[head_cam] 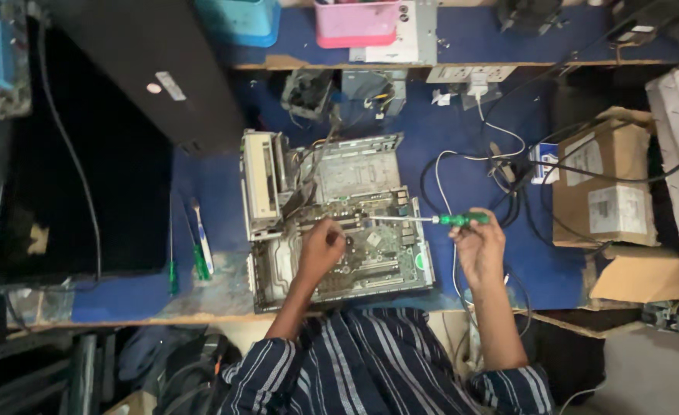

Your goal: The person installs an optical drive into a desktop computer case. They align the drive in the front bay, connect internal cables, and secure the drive with screws using a screwdriver.

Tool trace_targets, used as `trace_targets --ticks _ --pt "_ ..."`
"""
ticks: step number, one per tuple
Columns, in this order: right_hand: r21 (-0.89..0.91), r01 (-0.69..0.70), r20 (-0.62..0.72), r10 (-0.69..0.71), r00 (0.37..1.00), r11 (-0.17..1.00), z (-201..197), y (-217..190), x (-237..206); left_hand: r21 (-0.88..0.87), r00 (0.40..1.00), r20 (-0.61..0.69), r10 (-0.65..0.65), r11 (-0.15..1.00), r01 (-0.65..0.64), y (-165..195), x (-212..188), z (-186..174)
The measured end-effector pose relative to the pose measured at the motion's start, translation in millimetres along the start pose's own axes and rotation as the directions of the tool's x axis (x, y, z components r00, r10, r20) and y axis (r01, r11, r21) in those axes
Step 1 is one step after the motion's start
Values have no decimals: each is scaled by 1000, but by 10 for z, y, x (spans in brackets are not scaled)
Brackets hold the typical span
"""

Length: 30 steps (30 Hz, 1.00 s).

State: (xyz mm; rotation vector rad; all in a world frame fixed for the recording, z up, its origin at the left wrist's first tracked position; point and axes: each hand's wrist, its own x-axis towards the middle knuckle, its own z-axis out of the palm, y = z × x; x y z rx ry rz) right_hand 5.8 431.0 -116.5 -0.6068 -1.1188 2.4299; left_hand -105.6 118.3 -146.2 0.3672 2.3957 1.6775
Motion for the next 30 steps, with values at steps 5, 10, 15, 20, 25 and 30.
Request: trace_targets --ticks 5,10,15,20,25,30 --pt "65 22 -46 -19 999 998 -260 54 -44 -62 918 11 395 917 -394 540 523 277" --pt "94 32 -153 -18 988 995 -411 68 -32 -129 931 151 333 940 -315 1027 1330 629" --pt "131 41 -215 -12 977 990 -538 116 3 -104 878 243 412 911 -398 1376 2249 1059" --pt "94 18 -294 10 956 995 -608 229 49 -6 691 285 664 722 -692 1630 3236 1536" --pt "139 -46 -366 95 926 989 -586 246 -15 205 616 405 676 589 -781 1697 3891 1976" --pt "122 -34 -380 78 922 992 -484 197 -34 345 668 451 592 575 -742 1701 4180 2277"
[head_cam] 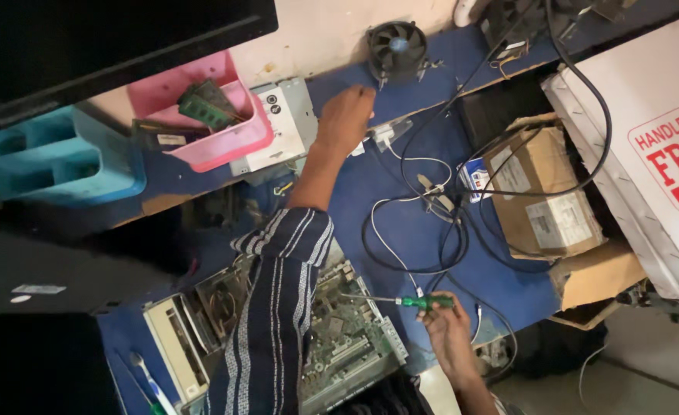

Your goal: The person installs an optical drive into a desktop computer case. They align the drive in the front bay, connect internal cables, and secure the drive with screws using a screwdriver.

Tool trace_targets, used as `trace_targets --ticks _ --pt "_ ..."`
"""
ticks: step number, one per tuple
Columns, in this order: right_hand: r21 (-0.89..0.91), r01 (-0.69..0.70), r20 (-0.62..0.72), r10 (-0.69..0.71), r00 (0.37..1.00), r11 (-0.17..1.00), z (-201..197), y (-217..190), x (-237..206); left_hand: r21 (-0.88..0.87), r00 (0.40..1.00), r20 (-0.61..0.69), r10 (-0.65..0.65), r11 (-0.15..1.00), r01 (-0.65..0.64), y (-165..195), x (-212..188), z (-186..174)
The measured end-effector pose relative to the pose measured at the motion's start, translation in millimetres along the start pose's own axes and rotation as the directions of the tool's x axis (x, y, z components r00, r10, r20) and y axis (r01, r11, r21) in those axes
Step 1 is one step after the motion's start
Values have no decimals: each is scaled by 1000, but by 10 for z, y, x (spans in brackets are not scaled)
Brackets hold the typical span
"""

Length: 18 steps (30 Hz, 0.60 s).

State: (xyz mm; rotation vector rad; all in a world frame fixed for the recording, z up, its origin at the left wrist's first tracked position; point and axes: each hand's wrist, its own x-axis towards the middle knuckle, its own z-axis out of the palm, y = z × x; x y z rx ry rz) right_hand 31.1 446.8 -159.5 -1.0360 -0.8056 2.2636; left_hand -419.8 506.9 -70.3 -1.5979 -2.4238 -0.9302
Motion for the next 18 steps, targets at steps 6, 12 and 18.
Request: trace_targets --ticks 6,12,18 --pt "-29 12 -12 -13 1000 1000 83 -58 41 -68 996 -56 -74 995 70 38 -47 -10" --pt "-24 51 -25 -52 998 998 77 -74 58 -298 957 -253 -140 953 61 217 -363 -285" --pt "-26 100 7 -99 995 995 45 -120 58 -438 872 -355 -337 884 164 629 -1676 -486"
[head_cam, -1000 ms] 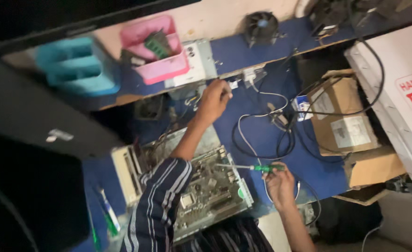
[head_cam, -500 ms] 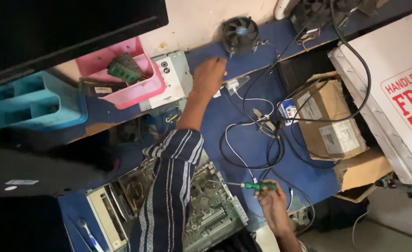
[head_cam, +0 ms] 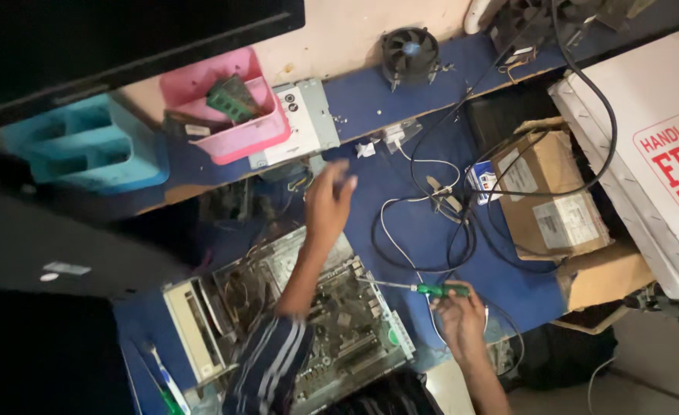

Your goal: The person installs an optical drive into a desktop computer case. They align the drive in the front bay, connect internal cables, and secure the drive with screws using a screwdriver.

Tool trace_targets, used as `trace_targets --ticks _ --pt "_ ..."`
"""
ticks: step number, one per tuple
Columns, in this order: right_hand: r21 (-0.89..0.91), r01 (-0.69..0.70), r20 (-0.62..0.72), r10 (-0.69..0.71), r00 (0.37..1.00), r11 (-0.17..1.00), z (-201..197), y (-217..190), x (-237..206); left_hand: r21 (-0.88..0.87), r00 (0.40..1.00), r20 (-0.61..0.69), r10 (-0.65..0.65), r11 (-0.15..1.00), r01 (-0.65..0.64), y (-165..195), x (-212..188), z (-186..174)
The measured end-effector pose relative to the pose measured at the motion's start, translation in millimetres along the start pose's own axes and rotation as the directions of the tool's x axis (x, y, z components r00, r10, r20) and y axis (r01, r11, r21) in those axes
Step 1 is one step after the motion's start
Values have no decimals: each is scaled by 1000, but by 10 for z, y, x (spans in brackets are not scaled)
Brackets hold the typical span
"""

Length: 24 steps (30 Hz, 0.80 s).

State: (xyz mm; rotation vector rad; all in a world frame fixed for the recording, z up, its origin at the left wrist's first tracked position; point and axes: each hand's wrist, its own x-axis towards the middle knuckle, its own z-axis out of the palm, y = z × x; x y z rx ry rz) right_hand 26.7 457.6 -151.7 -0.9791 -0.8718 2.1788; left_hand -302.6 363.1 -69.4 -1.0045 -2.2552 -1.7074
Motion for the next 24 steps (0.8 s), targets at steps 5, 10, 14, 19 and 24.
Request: trace_targets --ticks 5,10,14,19,24 --pt "-88 96 34 -93 995 992 -42 -44 -76 42 931 185 -315 949 313 41 -1532 -769" --pt "-214 257 150 -228 962 942 -9 -214 -189 -43 764 146 -629 767 640 64 -2903 -1614" --pt "-592 352 219 -275 936 725 125 -342 -326 371 902 -107 -418 825 426 140 -3665 -2095" --pt "-619 545 476 -283 833 566 490 -302 -440 562 935 -232 -267 748 353 223 -4034 -2267" --pt "-628 728 660 -307 685 273 972 -110 -346 575 923 -317 -219 729 370 340 -4005 -2254"
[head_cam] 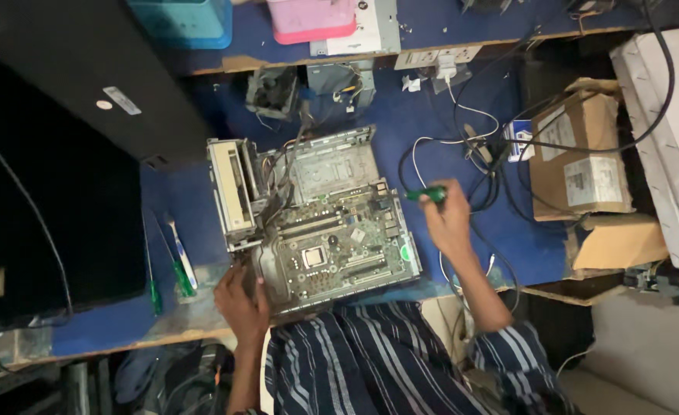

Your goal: The person installs an optical drive into a desktop computer case. They align the drive in the front bay, connect internal cables, and secure the drive with screws using a screwdriver.

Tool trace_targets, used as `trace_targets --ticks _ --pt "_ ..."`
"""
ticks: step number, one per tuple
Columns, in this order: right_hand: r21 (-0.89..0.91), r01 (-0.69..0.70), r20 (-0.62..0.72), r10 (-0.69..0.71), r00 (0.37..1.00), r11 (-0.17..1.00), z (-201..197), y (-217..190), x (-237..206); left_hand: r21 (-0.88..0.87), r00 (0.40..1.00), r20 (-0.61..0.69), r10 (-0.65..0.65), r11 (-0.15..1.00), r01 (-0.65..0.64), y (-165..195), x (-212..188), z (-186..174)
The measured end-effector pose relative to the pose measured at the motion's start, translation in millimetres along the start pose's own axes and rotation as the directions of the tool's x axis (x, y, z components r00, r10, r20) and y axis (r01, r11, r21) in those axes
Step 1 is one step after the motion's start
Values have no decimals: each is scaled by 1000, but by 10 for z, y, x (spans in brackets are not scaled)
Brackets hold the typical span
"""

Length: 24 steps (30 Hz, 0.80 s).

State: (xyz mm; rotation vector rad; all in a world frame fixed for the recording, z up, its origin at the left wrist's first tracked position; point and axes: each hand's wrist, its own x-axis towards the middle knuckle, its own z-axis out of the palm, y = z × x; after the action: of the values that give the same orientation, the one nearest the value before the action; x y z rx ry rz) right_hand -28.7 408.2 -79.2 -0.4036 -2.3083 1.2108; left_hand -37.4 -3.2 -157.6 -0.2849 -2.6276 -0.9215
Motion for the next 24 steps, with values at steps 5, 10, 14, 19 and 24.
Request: trace_targets --ticks 5,10,14,19,24 --pt "-86 66 119 -56 991 994 284 -11 178 -37 1000 -23 -4 999 3 53 44 -51" --pt "-113 235 191 -211 959 965 401 53 150 -35 999 -32 3 999 -4 46 29 -51" --pt "-59 -65 225 76 971 996 301 34 151 -27 1000 -28 -9 1000 8 58 47 -61" --pt "-118 99 140 -82 987 988 239 7 108 -23 1000 -20 0 1000 0 65 52 -54" --pt "-104 130 144 -114 983 986 349 -45 93 -21 1000 -14 -4 1000 3 68 58 -73"
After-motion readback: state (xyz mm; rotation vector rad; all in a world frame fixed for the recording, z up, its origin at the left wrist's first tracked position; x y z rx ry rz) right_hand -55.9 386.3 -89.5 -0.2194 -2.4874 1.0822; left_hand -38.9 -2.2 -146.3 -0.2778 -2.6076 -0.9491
